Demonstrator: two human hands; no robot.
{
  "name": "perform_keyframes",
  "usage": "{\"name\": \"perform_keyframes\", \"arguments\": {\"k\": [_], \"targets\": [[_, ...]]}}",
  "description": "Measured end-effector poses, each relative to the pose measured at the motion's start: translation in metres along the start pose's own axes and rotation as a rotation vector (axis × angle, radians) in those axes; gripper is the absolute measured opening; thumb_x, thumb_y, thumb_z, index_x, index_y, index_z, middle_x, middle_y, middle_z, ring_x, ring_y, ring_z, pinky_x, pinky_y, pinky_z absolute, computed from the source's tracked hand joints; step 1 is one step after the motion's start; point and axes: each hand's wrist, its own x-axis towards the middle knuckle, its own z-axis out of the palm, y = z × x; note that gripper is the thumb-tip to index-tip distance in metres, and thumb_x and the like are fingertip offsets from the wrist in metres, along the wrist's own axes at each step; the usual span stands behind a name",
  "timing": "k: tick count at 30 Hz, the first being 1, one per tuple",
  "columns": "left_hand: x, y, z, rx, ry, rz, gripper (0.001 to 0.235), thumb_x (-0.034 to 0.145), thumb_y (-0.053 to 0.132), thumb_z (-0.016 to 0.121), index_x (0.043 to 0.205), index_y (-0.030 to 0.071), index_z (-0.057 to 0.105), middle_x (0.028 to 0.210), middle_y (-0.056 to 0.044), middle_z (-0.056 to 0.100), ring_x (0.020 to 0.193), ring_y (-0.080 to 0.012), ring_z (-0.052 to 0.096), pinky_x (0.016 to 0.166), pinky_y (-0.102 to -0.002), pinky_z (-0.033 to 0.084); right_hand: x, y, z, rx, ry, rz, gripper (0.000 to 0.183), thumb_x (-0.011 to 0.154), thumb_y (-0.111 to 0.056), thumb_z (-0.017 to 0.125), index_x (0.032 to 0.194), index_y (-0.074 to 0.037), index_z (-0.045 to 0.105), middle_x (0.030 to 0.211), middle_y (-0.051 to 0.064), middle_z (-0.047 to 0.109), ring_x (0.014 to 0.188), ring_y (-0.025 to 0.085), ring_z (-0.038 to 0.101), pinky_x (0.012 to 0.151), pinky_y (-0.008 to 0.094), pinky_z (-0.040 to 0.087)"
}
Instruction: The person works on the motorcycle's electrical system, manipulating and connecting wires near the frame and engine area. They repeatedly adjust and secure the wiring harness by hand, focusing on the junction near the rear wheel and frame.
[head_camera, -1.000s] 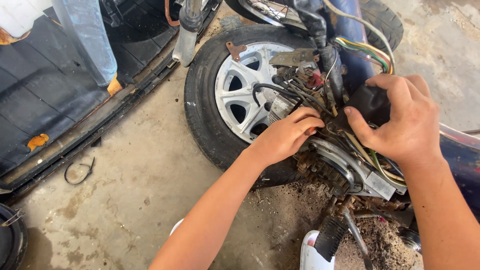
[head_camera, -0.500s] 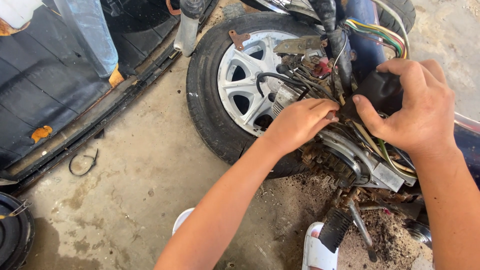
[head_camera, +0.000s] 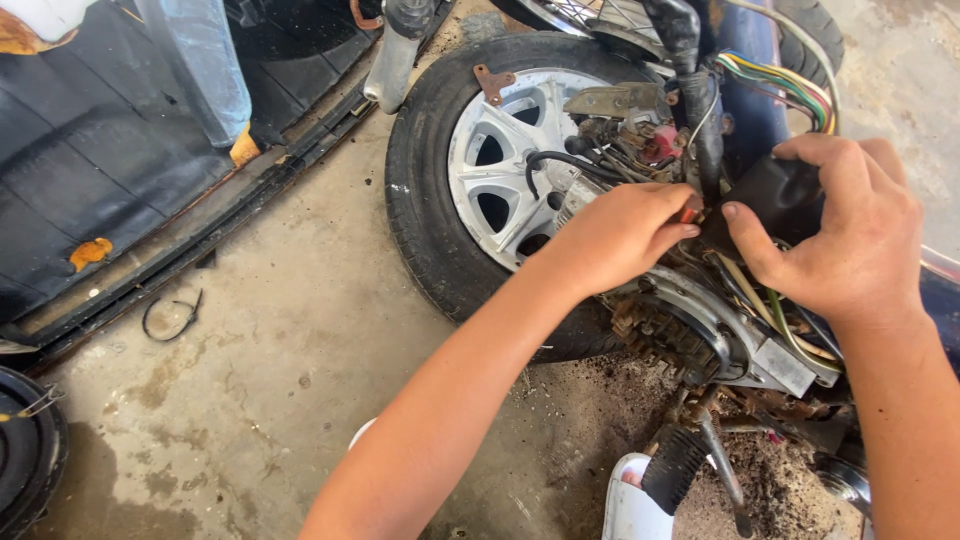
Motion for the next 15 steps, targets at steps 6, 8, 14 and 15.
{"name": "perform_keyframes", "arguments": {"k": [6, 8, 14, 15], "targets": [[-0.011, -0.012, 0.02, -0.067, 0.23, 0.134, 0.021, 0.101, 0.026, 0.056, 0.106, 0.006, 0.059, 0.097, -0.011, 0.072, 0.078, -0.033, 0.071, 0.06, -0.042, 0.049, -0.005, 0.004, 0.003, -0.01, 0.003, 0.017, 0.052, 0.103, -0.026, 0.091, 0.133, 0.006, 0.063, 0.124, 0.015, 0.074, 0.101, 0.038, 0.064, 0.092, 0.045, 0.052], [-0.016, -0.013, 0.017, -0.175, 0.225, 0.186, 0.01, 0.1, 0.016, 0.062, 0.105, 0.007, 0.06, 0.091, -0.006, 0.072, 0.068, -0.0205, 0.07, 0.065, -0.034, 0.052, -0.005, 0.004, 0.002, -0.011, -0.009, 0.013, 0.052, 0.103, -0.026, 0.091, 0.133, 0.006, 0.063, 0.126, 0.016, 0.074, 0.103, 0.038, 0.064, 0.094, 0.045, 0.052], [-0.025, -0.019, 0.02, -0.182, 0.307, 0.173, 0.023, 0.099, 0.011, 0.066, 0.122, 0.005, 0.066, 0.103, -0.009, 0.078, 0.074, -0.0166, 0.077, 0.071, -0.03, 0.066, -0.003, 0.002, 0.0, -0.013, -0.012, 0.027, 0.05, 0.102, -0.027, 0.09, 0.132, 0.004, 0.063, 0.121, 0.013, 0.072, 0.101, 0.038, 0.062, 0.09, 0.046, 0.052], [-0.027, -0.022, 0.026, -0.179, 0.307, 0.173, 0.023, 0.099, 0.011, 0.066, 0.122, 0.005, 0.066, 0.103, -0.009, 0.078, 0.074, -0.0166, 0.077, 0.071, -0.03, 0.066, -0.003, 0.002, 0.001, -0.011, -0.009, 0.026, 0.05, 0.102, -0.027, 0.09, 0.132, 0.004, 0.063, 0.121, 0.013, 0.072, 0.101, 0.038, 0.062, 0.09, 0.046, 0.052]]}}
